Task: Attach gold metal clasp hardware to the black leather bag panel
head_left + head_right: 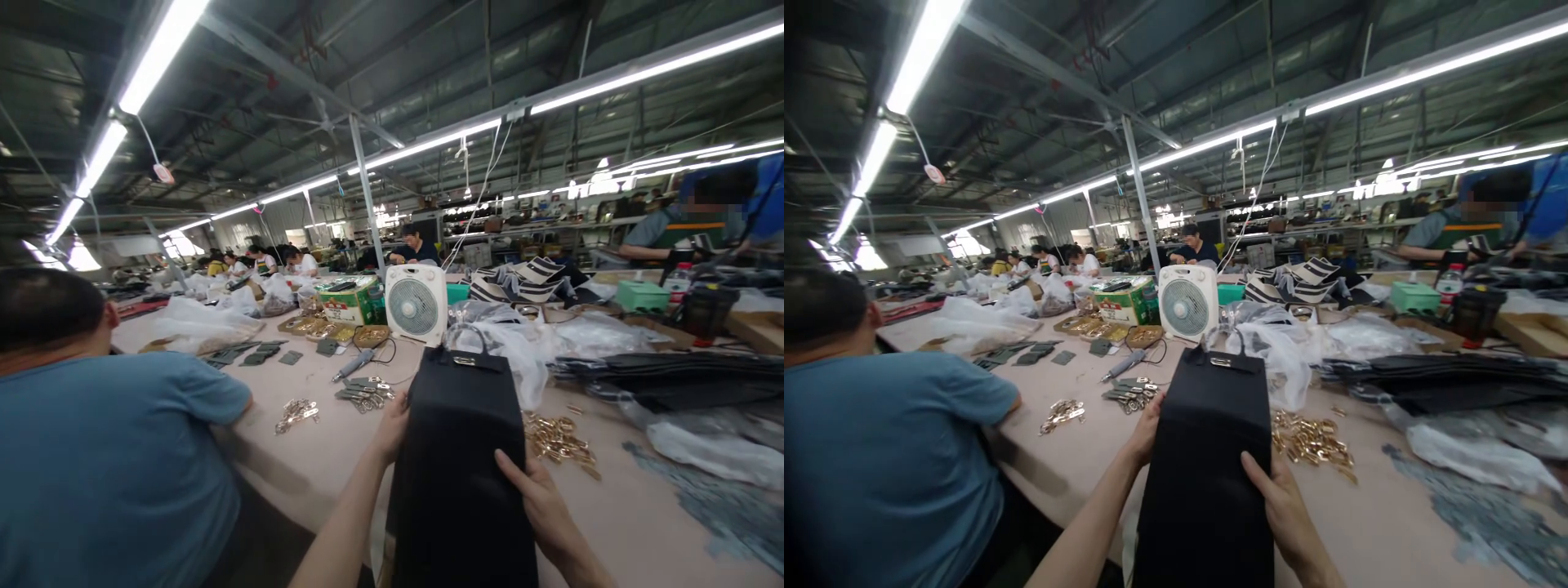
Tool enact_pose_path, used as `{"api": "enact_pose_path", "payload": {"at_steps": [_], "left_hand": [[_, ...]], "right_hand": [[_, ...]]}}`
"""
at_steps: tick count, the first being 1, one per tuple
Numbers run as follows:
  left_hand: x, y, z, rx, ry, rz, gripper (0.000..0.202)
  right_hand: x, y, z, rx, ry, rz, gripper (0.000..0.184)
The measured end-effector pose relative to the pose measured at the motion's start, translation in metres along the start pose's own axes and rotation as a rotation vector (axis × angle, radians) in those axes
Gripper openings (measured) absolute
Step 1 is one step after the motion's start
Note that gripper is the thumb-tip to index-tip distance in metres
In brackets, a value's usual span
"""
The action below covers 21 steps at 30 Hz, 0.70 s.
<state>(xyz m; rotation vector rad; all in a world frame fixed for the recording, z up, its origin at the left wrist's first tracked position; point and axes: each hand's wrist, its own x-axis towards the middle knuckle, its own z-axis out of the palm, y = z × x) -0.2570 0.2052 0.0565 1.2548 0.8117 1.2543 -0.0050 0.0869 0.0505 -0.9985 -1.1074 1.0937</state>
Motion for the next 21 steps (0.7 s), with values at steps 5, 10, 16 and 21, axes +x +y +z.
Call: {"api": "enact_pose_path", "payload": {"at_steps": [5, 10, 16, 21], "left_hand": [[-0.006, 0.007, 0.008, 0.027, -0.014, 0.007, 0.065], [-0.006, -0.025, -0.009, 0.317, 0.163, -0.037, 0.060], [-0.004, -0.051, -0.017, 0.467, 0.296, -0.045, 0.046], [-0.014, -0.041, 0.040, 0.449, 0.164, -0.068, 0.053]], "right_hand": [[-0.004, -0.013, 0.015, -0.004, -0.073, -0.019, 0.069], [-0.056, -0.008, -0.020, -0.106, 0.002, -0.005, 0.066], [-0.144, 0.023, -0.100, -0.318, 0.184, 0.058, 0.062], [-0.178, 0.029, -0.141, -0.377, 0.302, 0.061, 0.060]]}}
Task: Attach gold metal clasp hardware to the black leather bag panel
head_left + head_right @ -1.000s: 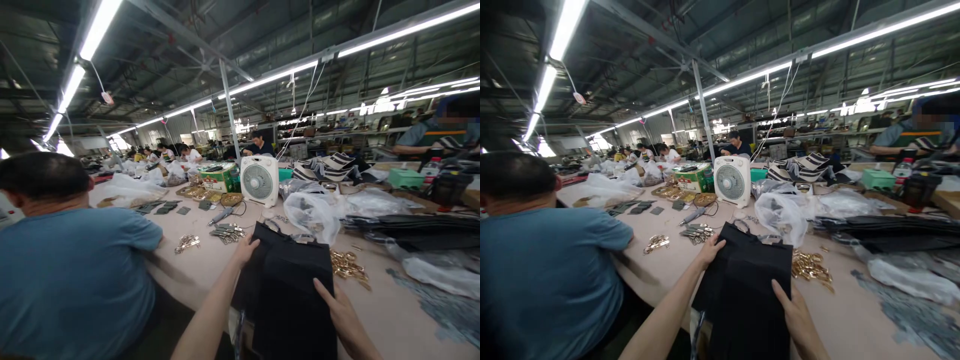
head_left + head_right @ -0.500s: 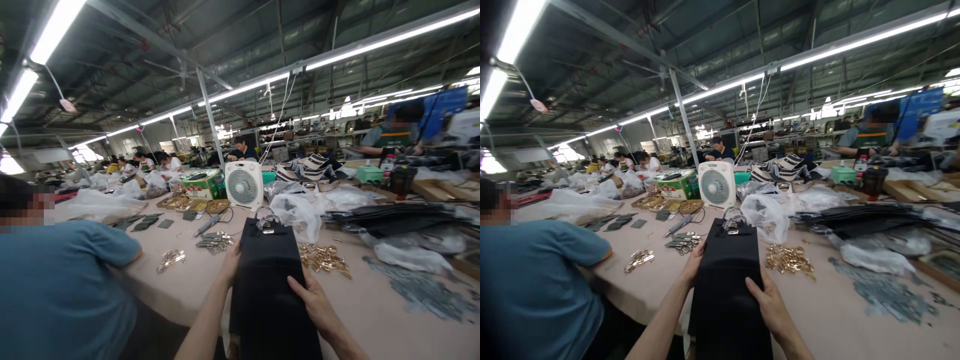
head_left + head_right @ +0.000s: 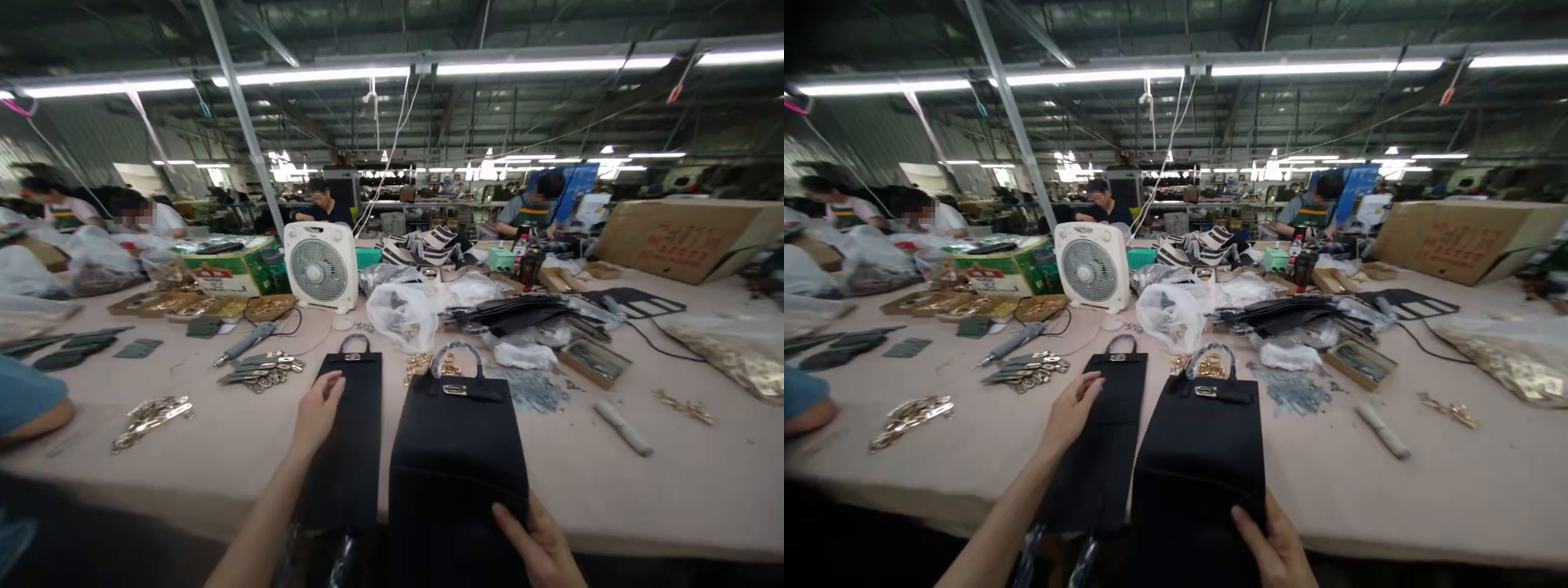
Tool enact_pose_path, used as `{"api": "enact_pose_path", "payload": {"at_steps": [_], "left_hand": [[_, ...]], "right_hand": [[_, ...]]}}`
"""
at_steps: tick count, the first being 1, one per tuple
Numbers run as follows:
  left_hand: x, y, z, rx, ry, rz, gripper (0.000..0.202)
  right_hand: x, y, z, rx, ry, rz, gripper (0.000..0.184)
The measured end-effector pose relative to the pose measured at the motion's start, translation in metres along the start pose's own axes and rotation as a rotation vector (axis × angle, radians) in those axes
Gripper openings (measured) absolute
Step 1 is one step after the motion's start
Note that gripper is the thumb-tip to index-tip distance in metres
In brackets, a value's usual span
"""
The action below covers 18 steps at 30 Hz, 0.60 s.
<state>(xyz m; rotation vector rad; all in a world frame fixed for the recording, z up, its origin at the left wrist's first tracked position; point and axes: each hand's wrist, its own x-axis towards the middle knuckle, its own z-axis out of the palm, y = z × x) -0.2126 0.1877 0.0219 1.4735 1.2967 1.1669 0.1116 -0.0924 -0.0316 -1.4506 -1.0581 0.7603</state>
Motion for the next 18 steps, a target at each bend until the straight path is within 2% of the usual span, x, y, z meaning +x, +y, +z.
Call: {"api": "enact_pose_path", "payload": {"at_steps": [2, 4, 6, 7, 9, 12, 15, 18], "left_hand": [[-0.019, 0.023, 0.030, -0.132, -0.250, -0.082, 0.065], [-0.042, 0.045, 0.062, -0.255, -0.452, -0.163, 0.078], [-0.066, 0.063, 0.092, -0.346, -0.560, -0.192, 0.093], [-0.076, 0.068, 0.106, -0.364, -0.566, -0.177, 0.100], [-0.095, 0.074, 0.131, -0.347, -0.477, -0.109, 0.106], [-0.117, 0.069, 0.159, -0.277, -0.304, -0.043, 0.096], [-0.130, 0.057, 0.175, -0.230, -0.209, -0.073, 0.081], [-0.136, 0.045, 0.181, -0.227, -0.132, -0.102, 0.068]], "right_hand": [[0.002, -0.003, -0.012, -0.030, -0.002, -0.004, 0.059], [0.004, -0.008, -0.023, -0.067, -0.026, -0.015, 0.058], [0.002, -0.011, -0.034, -0.096, -0.063, -0.020, 0.058], [-0.001, -0.011, -0.040, -0.108, -0.084, -0.015, 0.057], [-0.009, -0.008, -0.051, -0.123, -0.093, 0.011, 0.056], [-0.025, 0.003, -0.064, -0.099, -0.036, 0.058, 0.057], [-0.039, 0.019, -0.069, -0.021, -0.007, 0.104, 0.060], [-0.048, 0.034, -0.067, 0.010, 0.036, 0.154, 0.065]]}}
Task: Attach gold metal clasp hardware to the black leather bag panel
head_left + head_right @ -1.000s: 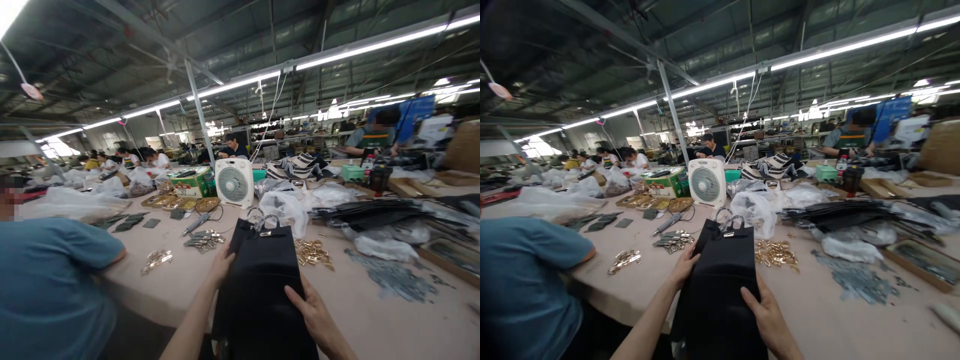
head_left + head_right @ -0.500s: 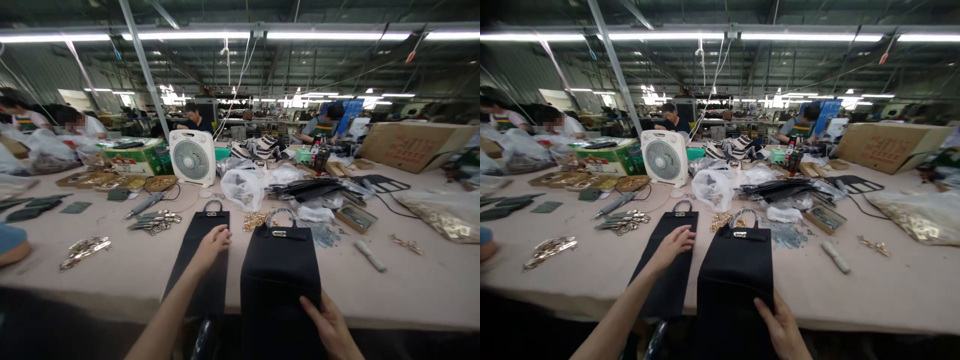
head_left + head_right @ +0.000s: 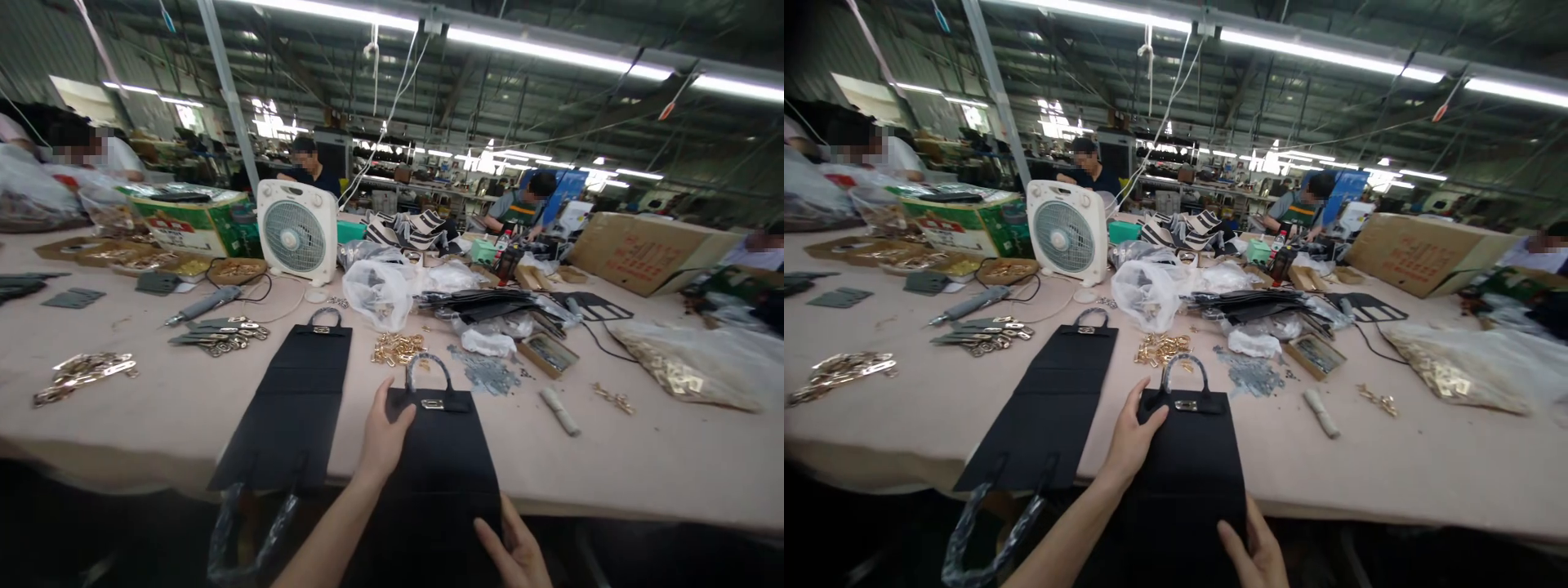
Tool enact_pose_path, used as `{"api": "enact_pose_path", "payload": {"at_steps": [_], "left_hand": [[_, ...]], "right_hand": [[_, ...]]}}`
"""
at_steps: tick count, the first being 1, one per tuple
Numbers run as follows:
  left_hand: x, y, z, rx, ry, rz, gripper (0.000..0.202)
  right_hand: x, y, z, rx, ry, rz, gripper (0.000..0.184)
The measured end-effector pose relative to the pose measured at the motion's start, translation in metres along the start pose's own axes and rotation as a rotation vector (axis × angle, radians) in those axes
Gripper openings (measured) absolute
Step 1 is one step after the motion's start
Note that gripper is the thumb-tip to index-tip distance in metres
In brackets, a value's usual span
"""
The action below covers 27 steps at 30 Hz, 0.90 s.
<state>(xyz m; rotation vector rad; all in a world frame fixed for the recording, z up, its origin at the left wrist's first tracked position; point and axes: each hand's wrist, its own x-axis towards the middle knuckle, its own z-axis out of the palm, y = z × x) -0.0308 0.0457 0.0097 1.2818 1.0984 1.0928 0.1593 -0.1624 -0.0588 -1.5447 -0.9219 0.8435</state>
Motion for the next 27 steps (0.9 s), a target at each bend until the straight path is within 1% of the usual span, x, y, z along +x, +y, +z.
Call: {"api": "enact_pose_path", "payload": {"at_steps": [3, 6, 9, 12, 14, 16, 19, 20, 21, 23, 25, 27], "left_hand": [[-0.001, -0.010, 0.001, -0.021, 0.026, 0.014, 0.050], [-0.003, -0.017, 0.004, 0.036, 0.043, 0.023, 0.037], [-0.006, -0.020, 0.006, 0.231, 0.050, 0.079, 0.033], [-0.007, -0.019, 0.003, 0.469, 0.043, 0.131, 0.028], [-0.008, -0.019, -0.001, 0.567, 0.033, 0.147, 0.021], [-0.008, -0.021, -0.005, 0.606, 0.022, 0.184, 0.015], [-0.008, -0.026, -0.007, 0.646, 0.044, 0.262, 0.007], [-0.008, -0.028, -0.007, 0.663, 0.054, 0.291, 0.003], [-0.008, -0.029, -0.007, 0.682, 0.059, 0.324, 0.004], [-0.009, -0.030, -0.005, 0.721, 0.048, 0.400, 0.015], [-0.010, -0.031, -0.002, 0.769, 0.025, 0.456, 0.018], [-0.012, -0.031, 0.000, 0.808, 0.034, 0.478, 0.014]], "right_hand": [[-0.004, 0.011, 0.002, -0.037, 0.085, 0.035, 0.071], [-0.004, 0.015, -0.002, -0.112, 0.108, 0.056, 0.073], [0.002, 0.013, -0.006, -0.202, 0.083, 0.058, 0.076], [0.010, 0.006, -0.009, -0.407, 0.145, 0.080, 0.081], [0.014, -0.002, -0.010, -0.596, 0.180, 0.106, 0.077], [0.018, -0.013, -0.010, -0.748, 0.158, 0.135, 0.070], [0.025, -0.033, -0.014, -0.882, 0.116, 0.197, 0.055], [0.030, -0.040, -0.016, -0.893, 0.123, 0.180, 0.050], [0.038, -0.046, -0.017, -0.882, 0.140, 0.126, 0.047], [0.060, -0.060, -0.018, -0.793, 0.179, -0.051, 0.045], [0.094, -0.072, -0.013, -0.652, 0.167, -0.202, 0.043], [0.137, -0.082, -0.001, -0.533, 0.085, -0.263, 0.040]]}}
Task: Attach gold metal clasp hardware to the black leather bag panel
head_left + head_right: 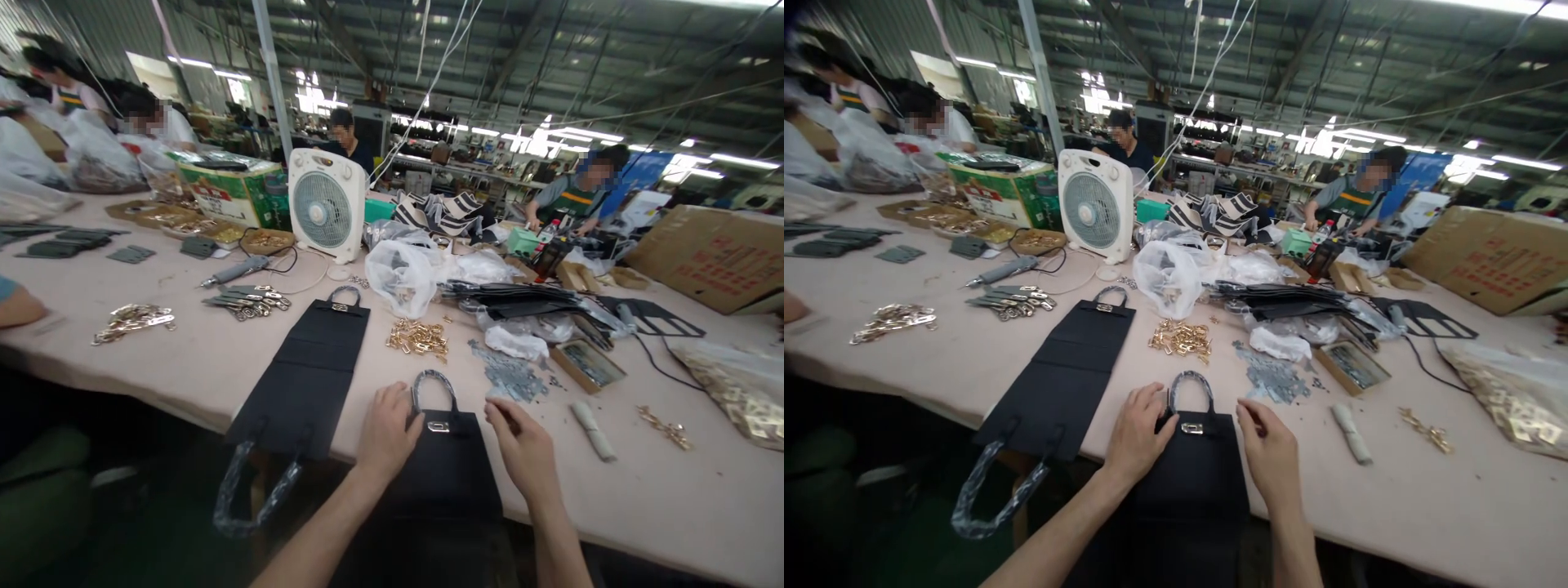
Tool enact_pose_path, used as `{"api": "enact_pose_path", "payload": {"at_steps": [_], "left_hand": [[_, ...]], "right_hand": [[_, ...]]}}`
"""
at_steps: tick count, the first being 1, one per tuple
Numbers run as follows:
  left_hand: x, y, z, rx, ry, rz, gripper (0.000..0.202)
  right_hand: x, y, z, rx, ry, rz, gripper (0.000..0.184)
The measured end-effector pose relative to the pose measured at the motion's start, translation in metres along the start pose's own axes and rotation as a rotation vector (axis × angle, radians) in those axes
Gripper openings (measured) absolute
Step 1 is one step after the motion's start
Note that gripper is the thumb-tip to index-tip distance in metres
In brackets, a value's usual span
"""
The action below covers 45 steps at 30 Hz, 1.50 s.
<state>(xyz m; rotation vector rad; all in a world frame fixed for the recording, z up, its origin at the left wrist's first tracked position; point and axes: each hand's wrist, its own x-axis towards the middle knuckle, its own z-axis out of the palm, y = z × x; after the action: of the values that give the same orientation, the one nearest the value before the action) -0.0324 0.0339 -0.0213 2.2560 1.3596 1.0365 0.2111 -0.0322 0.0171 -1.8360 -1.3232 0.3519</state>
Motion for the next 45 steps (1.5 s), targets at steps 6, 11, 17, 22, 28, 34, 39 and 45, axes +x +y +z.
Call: {"api": "enact_pose_path", "payload": {"at_steps": [6, 11, 17, 22, 28, 34, 39, 45], "left_hand": [[-0.003, 0.002, 0.004, 0.114, 0.033, 0.080, 0.017], [0.000, -0.002, 0.008, 0.095, -0.141, 0.232, 0.026], [0.004, 0.000, 0.009, 0.039, -0.269, 0.224, 0.039], [-0.006, 0.009, 0.007, 0.000, -0.266, 0.196, 0.045], [-0.016, 0.011, 0.011, -0.025, -0.191, 0.193, 0.043], [-0.016, 0.009, 0.014, -0.055, -0.188, 0.210, 0.047], [-0.018, 0.013, 0.010, -0.044, -0.176, 0.181, 0.040], [-0.024, 0.012, 0.004, 0.080, -0.085, -0.104, 0.042]], "right_hand": [[0.109, -0.004, 0.067, -0.158, -0.190, -0.134, 0.030], [0.127, 0.003, 0.107, -0.235, -0.171, -0.080, 0.017], [0.122, 0.019, 0.109, -0.202, -0.177, -0.096, 0.007], [0.121, 0.031, 0.100, -0.078, -0.194, -0.129, 0.020], [0.114, 0.035, 0.085, 0.088, -0.153, -0.074, 0.027], [0.098, 0.021, 0.063, 0.266, -0.062, 0.012, 0.047], [0.049, -0.019, 0.060, 0.521, -0.253, 0.080, 0.044], [-0.010, -0.038, 0.085, 0.544, -0.362, 0.142, 0.044]]}}
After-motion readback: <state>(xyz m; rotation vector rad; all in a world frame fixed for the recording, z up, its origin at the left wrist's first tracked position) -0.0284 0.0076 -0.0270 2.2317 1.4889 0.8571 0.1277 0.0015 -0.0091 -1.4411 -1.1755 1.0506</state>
